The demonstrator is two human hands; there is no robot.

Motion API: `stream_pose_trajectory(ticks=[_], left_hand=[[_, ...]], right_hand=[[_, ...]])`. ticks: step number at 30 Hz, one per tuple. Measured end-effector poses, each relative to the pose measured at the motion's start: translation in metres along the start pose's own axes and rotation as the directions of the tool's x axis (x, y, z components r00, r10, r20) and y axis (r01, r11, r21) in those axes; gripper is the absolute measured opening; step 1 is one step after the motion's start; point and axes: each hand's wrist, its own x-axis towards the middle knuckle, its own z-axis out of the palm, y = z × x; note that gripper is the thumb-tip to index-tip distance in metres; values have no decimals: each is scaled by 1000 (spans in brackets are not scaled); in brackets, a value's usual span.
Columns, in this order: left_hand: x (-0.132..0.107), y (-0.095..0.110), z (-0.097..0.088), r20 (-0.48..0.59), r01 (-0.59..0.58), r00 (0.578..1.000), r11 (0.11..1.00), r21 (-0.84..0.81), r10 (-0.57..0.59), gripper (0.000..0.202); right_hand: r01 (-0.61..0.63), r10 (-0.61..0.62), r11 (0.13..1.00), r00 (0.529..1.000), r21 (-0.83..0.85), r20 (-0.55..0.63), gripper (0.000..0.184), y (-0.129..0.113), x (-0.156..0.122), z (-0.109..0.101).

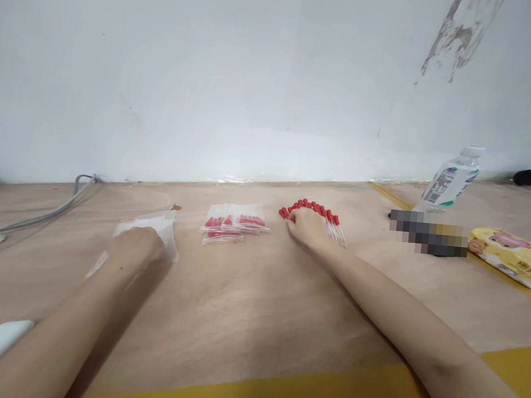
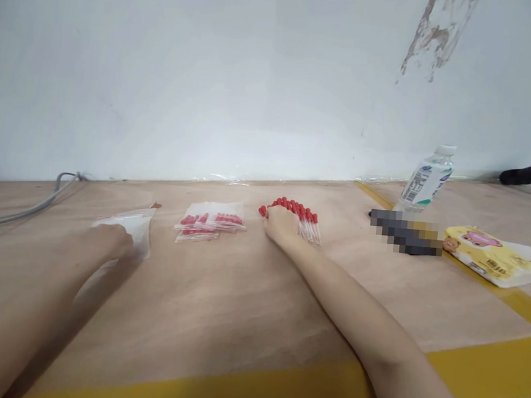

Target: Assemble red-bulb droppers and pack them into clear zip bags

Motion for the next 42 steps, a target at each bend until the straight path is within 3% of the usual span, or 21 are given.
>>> stream_pose_trajectory(ticks=[3,4,6,7,8,10,12,14,15,16,18,20,22,25,26,28,30,33,36,38,42], left_hand=[[-19,36,-22,25,54,998,992,117,-58,24],[-27,50,-28,134,36,989,983,183,-61,28],[-42,77,-34,387,-92,921,988,124,37,36],[-48,89,-33,491,-118,865,993,-1,103,38],[-53,99,-30,532,-101,834,988,-115,147,39],[-60,112,-17,507,-55,828,936,-349,238,42],[-64,116,-2,499,3,792,814,-581,353,52],[-64,114,10,385,-105,759,683,-723,525,54],[-64,112,13,288,-248,742,647,-721,605,49],[-63,108,15,200,-414,697,615,-671,689,43],[-61,101,17,111,-689,554,530,-495,825,35],[-59,96,19,132,-815,432,449,-365,892,34],[-60,94,23,179,-855,382,420,-304,907,37],[-68,99,29,189,-871,404,439,-220,895,39],[-72,102,31,168,-871,429,456,-184,887,39],[-79,109,32,92,-858,493,501,-113,865,39],[-83,114,35,-16,-838,542,538,-92,840,37],[-81,115,43,-118,-831,552,533,-161,826,34],[-75,112,52,-13,-812,551,531,-243,835,42],[-73,111,56,67,-779,573,568,-267,817,47],[-73,112,57,72,-741,622,616,-269,780,47]], right_hand=[[-52,55,995,998,-88,33,24,-3,4,6],[-71,75,993,996,-93,42,25,-4,6,7],[-101,106,992,993,-79,54,26,-6,10,10],[-112,116,991,991,-69,59,26,-7,12,12],[-121,124,991,990,-60,62,26,-7,14,13],[-137,140,989,988,-48,60,25,-8,17,15],[-157,159,987,986,-31,55,24,-9,20,17],[-180,180,984,982,-2,53,23,-9,21,17],[-190,189,982,981,18,52,23,-9,21,16],[-199,197,979,979,42,52,22,-8,21,14],[-206,201,973,978,105,55,22,-5,21,9],[-184,175,965,983,188,63,26,1,19,3],[-143,130,953,989,266,64,31,8,15,-2],[-62,75,873,997,484,-7,27,19,3,-6],[-23,63,802,997,597,-46,27,23,-4,-6],[33,55,594,995,804,-82,46,30,-18,-7],[-15,49,413,999,910,-6,73,34,-33,-8],[-146,70,257,989,955,132,91,35,-52,-7],[-201,120,227,977,953,178,92,31,-63,-3],[-228,139,245,970,942,198,91,26,-68,0],[-231,140,228,969,946,203,75,20,-71,6]])
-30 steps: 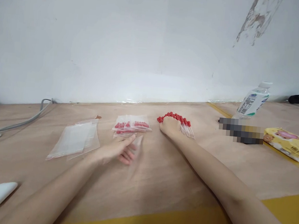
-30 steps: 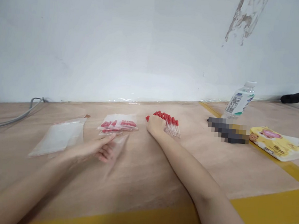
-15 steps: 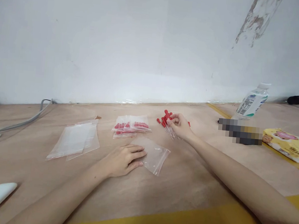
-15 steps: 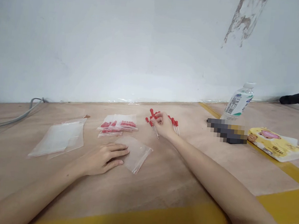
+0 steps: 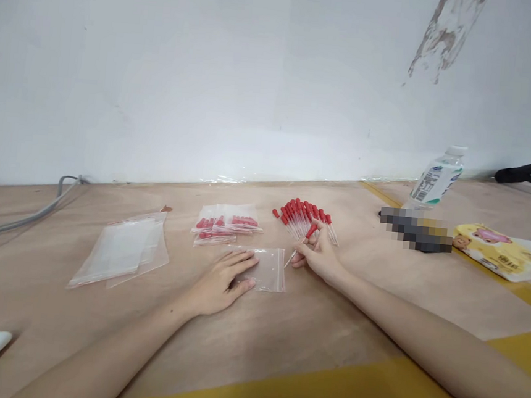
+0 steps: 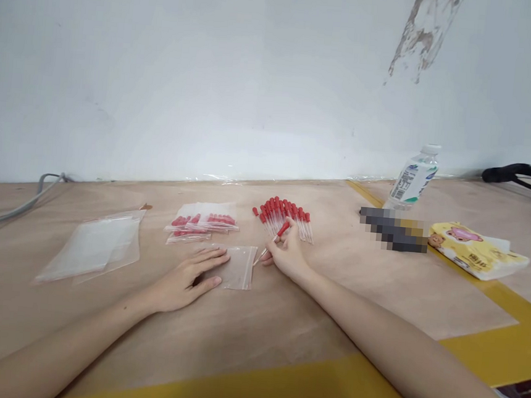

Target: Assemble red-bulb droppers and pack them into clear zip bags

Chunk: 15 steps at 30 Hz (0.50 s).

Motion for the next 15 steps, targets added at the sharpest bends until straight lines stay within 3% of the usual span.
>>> stream_pose_trajectory(ticks=[3,8,11,15], left_hand=[[1,3,-1,-1,29,1000,999,-14,-29,51],[1,5,-4,71,78,995,997,-13,-77,51],[0,5,-4,74,77,994,997,0,-77,52],[-2,2,-2,50,71,996,997,-8,-70,54]], right_hand=[[12,-11,999,1000,51,-13,59,3,0,2],[-69,61,972,997,223,39,27,6,-3,0],[-86,48,965,987,248,154,23,6,-4,-7],[-1,-36,995,929,101,368,25,2,-2,-19]])
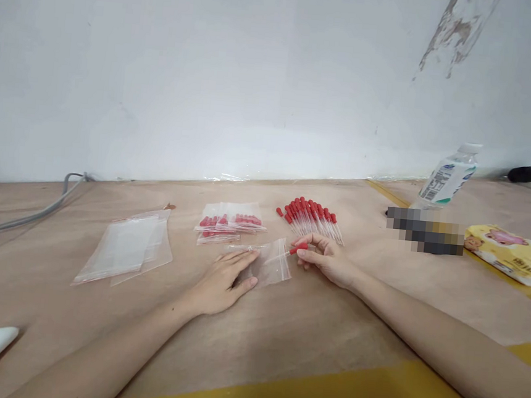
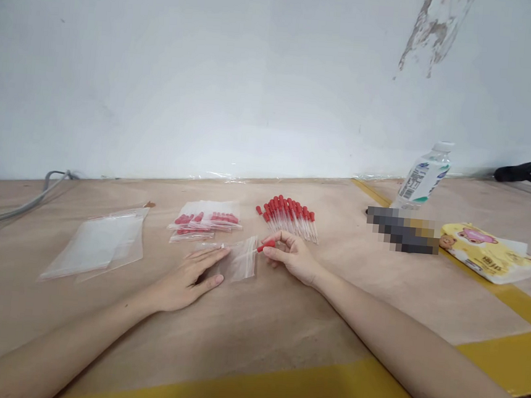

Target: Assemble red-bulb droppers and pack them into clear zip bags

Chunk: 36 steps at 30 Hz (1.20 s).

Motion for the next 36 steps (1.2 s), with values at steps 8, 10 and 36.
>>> stream_pose_trajectory(ticks=[8,10,36], left_hand=[[-1,1,0,-21,-13,1000,1000,-25,13,52],[-2,-1,-4,-20,-21,1000,998,-62,19,50],[-5,-17,-11,-59,-180,983,958,-222,172,31]], right_hand=[[-54,99,990,927,-131,361,30,-3,1,3],[-72,137,980,921,-185,365,33,-3,3,1],[-162,159,804,986,-572,-55,25,-16,20,-12]])
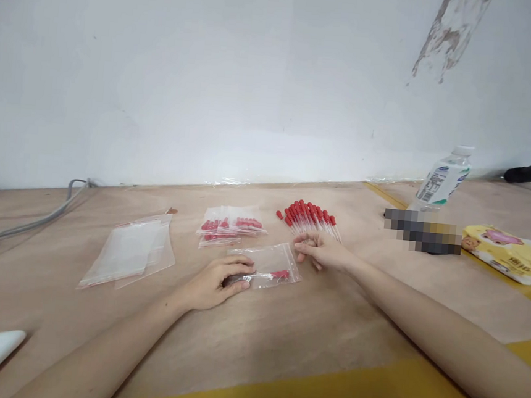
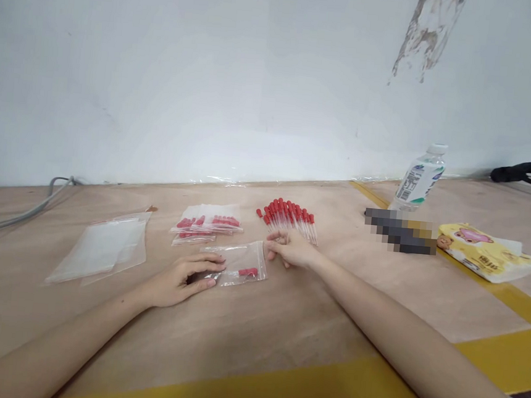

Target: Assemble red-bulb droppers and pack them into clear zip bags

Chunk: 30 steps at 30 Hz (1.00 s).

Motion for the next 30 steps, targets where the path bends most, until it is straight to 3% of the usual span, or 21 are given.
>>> stream_pose_trajectory(ticks=[2,5,8,11,18,25,28,29,30], left_hand=[[0,-1,0,14,11,1000,1000,-11,-11,32],[0,-1,0,27,34,999,999,-26,-34,33],[1,0,-1,26,31,999,999,-30,-30,32],[0,1,0,15,14,1000,999,-34,-14,32],[0,1,0,7,-10,1000,1000,-30,10,32],[0,1,1,1,-13,1000,999,-29,13,32],[0,-1,2,-8,-20,1000,999,-27,20,32],[0,-1,2,-8,-22,1000,1000,-21,22,33],[0,-1,3,-6,-24,1000,1000,-13,23,33]], right_hand=[[83,-161,942,962,-324,-220,16,-4,12,-2],[34,-322,735,897,-677,-304,17,-16,35,2],[-114,-272,601,901,-791,-337,26,-28,60,14],[-169,-225,563,911,-809,-346,30,-34,84,29],[-209,-169,651,898,-730,-407,26,-35,108,41],[-179,-87,857,874,-483,-478,33,-43,87,14],[-31,-114,958,870,-284,-480,34,-35,62,-1],[104,-128,992,856,-76,-500,29,-30,52,-4],[226,-130,966,843,124,-521,30,-24,42,-6]])
